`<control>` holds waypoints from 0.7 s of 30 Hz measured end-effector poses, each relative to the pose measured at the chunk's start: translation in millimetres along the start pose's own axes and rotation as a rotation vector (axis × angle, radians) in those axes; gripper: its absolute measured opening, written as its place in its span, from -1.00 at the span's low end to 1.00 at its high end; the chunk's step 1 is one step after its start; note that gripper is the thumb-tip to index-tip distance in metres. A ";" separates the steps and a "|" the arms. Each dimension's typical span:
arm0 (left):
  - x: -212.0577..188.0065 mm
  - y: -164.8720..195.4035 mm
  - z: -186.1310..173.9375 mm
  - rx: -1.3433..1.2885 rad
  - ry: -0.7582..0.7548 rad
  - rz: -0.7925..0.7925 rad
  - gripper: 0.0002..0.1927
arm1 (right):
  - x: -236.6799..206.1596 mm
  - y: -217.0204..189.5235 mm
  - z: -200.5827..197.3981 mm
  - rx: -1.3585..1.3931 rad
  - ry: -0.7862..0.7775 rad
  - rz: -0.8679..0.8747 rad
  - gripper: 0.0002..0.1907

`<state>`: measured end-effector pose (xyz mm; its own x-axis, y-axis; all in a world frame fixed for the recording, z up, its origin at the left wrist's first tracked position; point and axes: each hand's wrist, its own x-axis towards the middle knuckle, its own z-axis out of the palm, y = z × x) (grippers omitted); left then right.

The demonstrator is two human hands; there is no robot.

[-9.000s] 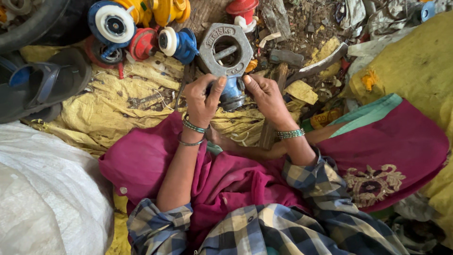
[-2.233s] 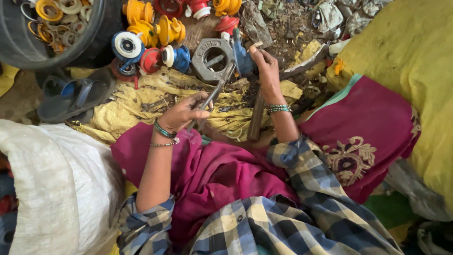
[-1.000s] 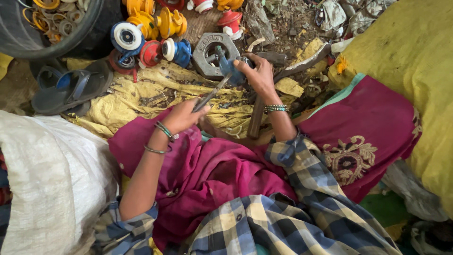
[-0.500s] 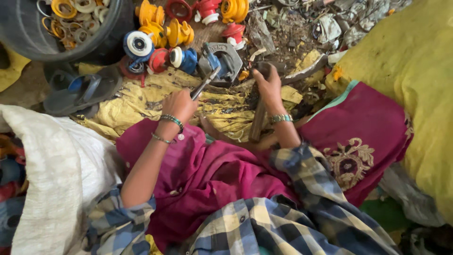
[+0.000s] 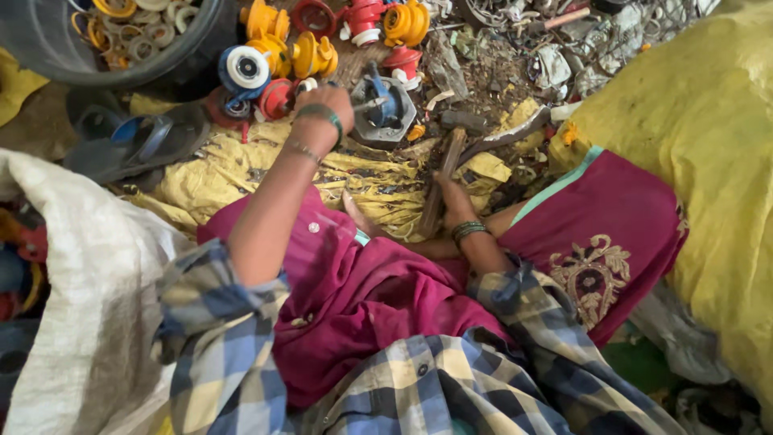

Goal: The person sits on the floor and uses a hammer and pliers to break apart and separate parts of small plastic components. They repeatedly strike the objects with the hammer and use pliers to pull apart pieces, handling multiple colorful plastic items one at a time.

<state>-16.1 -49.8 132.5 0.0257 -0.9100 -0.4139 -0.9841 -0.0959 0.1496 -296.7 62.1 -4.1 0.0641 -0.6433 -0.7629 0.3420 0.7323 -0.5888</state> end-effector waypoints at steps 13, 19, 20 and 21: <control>5.7 48.1 27.7 0.048 0.026 -0.050 -0.71 | -13.8 -38.5 -0.4 -0.312 -0.126 -0.368 -0.75; 18.0 59.2 22.6 0.013 -0.040 -0.107 -0.68 | -56.5 -49.4 14.2 -0.782 0.034 -0.836 -0.47; 16.7 59.0 23.0 0.025 -0.063 -0.103 -0.69 | -57.0 -49.9 15.6 -0.875 0.071 -0.874 -0.43; 14.6 59.4 23.4 0.039 -0.087 -0.100 -0.69 | -54.8 -49.1 16.2 -0.893 0.065 -0.867 -0.43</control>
<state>-78.3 -59.4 114.3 0.1106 -0.8581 -0.5014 -0.9834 -0.1675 0.0697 -301.8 57.8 71.0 0.0801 -0.9964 -0.0292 -0.5095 -0.0158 -0.8604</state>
